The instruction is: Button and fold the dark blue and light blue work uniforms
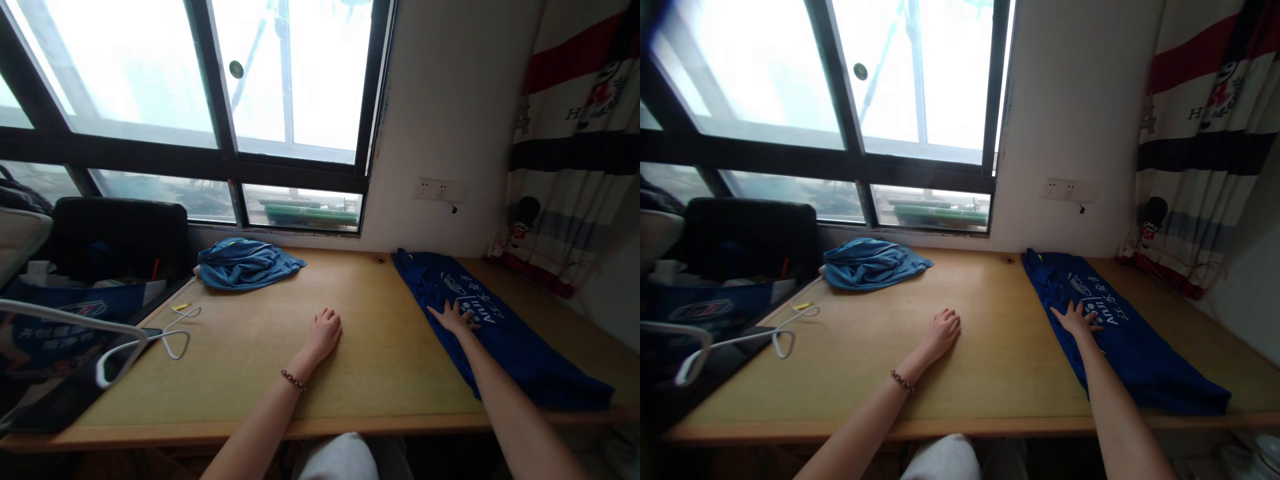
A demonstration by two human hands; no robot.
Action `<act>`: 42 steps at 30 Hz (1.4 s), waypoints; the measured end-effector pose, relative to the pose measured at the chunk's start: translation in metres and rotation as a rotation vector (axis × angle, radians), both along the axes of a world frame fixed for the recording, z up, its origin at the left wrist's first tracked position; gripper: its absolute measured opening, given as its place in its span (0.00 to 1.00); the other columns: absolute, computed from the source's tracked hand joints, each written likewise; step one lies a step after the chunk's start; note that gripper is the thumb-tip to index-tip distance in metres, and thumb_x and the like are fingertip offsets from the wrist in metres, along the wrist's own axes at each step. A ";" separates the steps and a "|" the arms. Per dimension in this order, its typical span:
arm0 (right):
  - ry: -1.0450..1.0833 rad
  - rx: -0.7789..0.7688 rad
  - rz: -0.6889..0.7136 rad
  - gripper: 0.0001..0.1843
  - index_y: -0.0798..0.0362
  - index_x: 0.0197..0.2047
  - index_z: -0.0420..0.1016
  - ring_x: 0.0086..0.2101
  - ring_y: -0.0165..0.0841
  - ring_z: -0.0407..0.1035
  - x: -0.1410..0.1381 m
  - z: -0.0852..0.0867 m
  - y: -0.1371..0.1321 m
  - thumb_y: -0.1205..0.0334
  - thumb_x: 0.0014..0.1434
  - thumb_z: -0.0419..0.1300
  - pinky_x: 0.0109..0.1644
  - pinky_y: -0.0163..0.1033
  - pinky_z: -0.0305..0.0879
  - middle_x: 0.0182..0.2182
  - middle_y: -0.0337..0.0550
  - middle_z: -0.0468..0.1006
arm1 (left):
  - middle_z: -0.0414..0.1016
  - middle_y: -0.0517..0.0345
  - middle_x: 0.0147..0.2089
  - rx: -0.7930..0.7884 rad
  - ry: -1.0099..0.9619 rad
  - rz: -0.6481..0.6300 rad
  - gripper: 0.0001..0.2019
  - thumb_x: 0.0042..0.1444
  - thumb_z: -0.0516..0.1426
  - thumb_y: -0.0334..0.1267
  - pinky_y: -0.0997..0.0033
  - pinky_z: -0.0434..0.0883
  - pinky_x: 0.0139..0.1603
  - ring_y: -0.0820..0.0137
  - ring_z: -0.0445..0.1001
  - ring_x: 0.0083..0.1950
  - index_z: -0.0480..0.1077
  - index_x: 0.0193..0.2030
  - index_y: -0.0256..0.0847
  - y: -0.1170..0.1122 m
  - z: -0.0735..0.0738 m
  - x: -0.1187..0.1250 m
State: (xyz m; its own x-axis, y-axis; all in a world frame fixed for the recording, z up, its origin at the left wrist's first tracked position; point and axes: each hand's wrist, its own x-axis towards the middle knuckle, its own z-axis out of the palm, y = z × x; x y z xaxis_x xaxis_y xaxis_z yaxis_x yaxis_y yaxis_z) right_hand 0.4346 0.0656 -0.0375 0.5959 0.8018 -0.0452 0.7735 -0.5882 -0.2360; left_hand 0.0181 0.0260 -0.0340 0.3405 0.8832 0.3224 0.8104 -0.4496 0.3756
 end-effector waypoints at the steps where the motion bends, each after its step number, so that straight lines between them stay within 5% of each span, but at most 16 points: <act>1: 0.008 -0.002 -0.012 0.50 0.48 0.62 0.45 0.55 0.67 0.26 0.000 0.002 0.003 0.27 0.41 0.41 0.46 0.74 0.23 0.62 0.51 0.33 | 0.64 0.50 0.50 -0.001 0.002 -0.001 0.10 0.54 0.50 0.35 0.55 0.55 0.56 0.62 0.56 0.58 0.66 0.42 0.41 -0.001 0.001 0.000; 4: -0.022 0.087 -0.089 0.47 0.54 0.60 0.52 0.55 0.67 0.25 -0.022 0.009 0.012 0.31 0.45 0.44 0.46 0.74 0.25 0.62 0.57 0.35 | 0.65 0.51 0.48 0.010 0.009 -0.003 0.08 0.54 0.49 0.36 0.55 0.55 0.56 0.62 0.56 0.58 0.66 0.39 0.41 -0.004 0.003 0.000; 7: -0.126 0.427 -0.035 0.37 0.57 0.57 0.58 0.57 0.61 0.29 -0.086 0.013 0.018 0.39 0.53 0.42 0.49 0.70 0.31 0.61 0.58 0.39 | 0.65 0.51 0.49 0.014 0.022 -0.004 0.07 0.54 0.49 0.37 0.55 0.56 0.56 0.62 0.56 0.58 0.66 0.37 0.41 -0.004 0.003 -0.001; 10: -0.075 0.698 0.228 0.30 0.58 0.54 0.61 0.56 0.51 0.43 -0.175 0.009 0.013 0.46 0.57 0.42 0.54 0.61 0.41 0.58 0.57 0.51 | 0.64 0.51 0.50 0.009 0.034 -0.007 0.07 0.54 0.50 0.37 0.56 0.55 0.56 0.62 0.56 0.58 0.66 0.38 0.41 -0.005 0.002 -0.001; 13: 0.058 0.740 0.542 0.27 0.60 0.51 0.64 0.53 0.44 0.51 -0.245 0.001 0.001 0.50 0.58 0.42 0.55 0.51 0.47 0.53 0.57 0.60 | 0.65 0.51 0.50 0.032 0.021 -0.005 0.09 0.54 0.49 0.37 0.58 0.56 0.56 0.63 0.56 0.58 0.66 0.40 0.41 -0.005 -0.001 0.002; 15: 0.149 0.686 0.743 0.25 0.60 0.51 0.65 0.52 0.41 0.55 -0.265 -0.002 -0.007 0.51 0.58 0.44 0.55 0.47 0.50 0.51 0.55 0.63 | 0.65 0.50 0.51 0.058 0.004 0.016 0.10 0.55 0.48 0.37 0.62 0.58 0.55 0.65 0.59 0.56 0.66 0.42 0.41 -0.003 -0.002 0.000; 18: 0.299 0.576 0.911 0.21 0.56 0.44 0.70 0.45 0.38 0.63 -0.262 -0.001 -0.017 0.52 0.58 0.45 0.51 0.42 0.57 0.43 0.50 0.71 | 0.66 0.48 0.49 0.085 -0.002 0.136 0.12 0.57 0.45 0.37 0.66 0.61 0.52 0.67 0.65 0.51 0.66 0.44 0.39 0.012 0.003 -0.021; 24: 0.340 0.580 0.799 0.21 0.55 0.32 0.73 0.32 0.35 0.68 -0.244 0.006 -0.016 0.52 0.59 0.43 0.38 0.37 0.61 0.30 0.46 0.75 | 0.61 0.38 0.55 0.194 0.084 0.519 0.17 0.55 0.47 0.36 0.51 0.52 0.57 0.54 0.54 0.59 0.62 0.49 0.29 0.068 0.021 -0.125; 29: 0.324 0.532 0.909 0.22 0.53 0.29 0.73 0.29 0.34 0.68 -0.256 0.008 -0.017 0.52 0.59 0.42 0.36 0.35 0.60 0.27 0.44 0.75 | 0.66 0.35 0.46 0.179 0.026 0.656 0.15 0.54 0.47 0.34 0.49 0.60 0.48 0.51 0.63 0.51 0.66 0.45 0.28 0.089 0.010 -0.176; 36: 0.331 0.550 0.907 0.23 0.53 0.26 0.71 0.28 0.34 0.67 -0.257 0.013 -0.019 0.51 0.59 0.42 0.34 0.36 0.59 0.25 0.44 0.74 | 0.67 0.40 0.33 0.139 -0.102 0.498 0.18 0.54 0.40 0.27 0.51 0.61 0.44 0.55 0.65 0.46 0.69 0.28 0.32 0.082 0.015 -0.158; 42: 0.430 0.716 0.761 0.21 0.54 0.32 0.73 0.32 0.36 0.68 -0.253 0.010 -0.017 0.52 0.58 0.44 0.37 0.37 0.61 0.31 0.47 0.75 | 0.71 0.53 0.34 -0.082 -0.141 0.011 0.07 0.51 0.51 0.31 0.70 0.67 0.38 0.69 0.69 0.36 0.70 0.29 0.35 0.043 0.022 -0.075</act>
State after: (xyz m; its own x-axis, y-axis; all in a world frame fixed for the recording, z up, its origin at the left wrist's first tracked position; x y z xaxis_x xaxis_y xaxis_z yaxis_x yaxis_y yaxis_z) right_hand 0.1818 0.0491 -0.0279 -0.0125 0.8734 0.4868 0.6466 0.3785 -0.6624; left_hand -0.0571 0.0689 -0.0117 0.2871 0.9121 0.2928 0.7522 -0.4039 0.5207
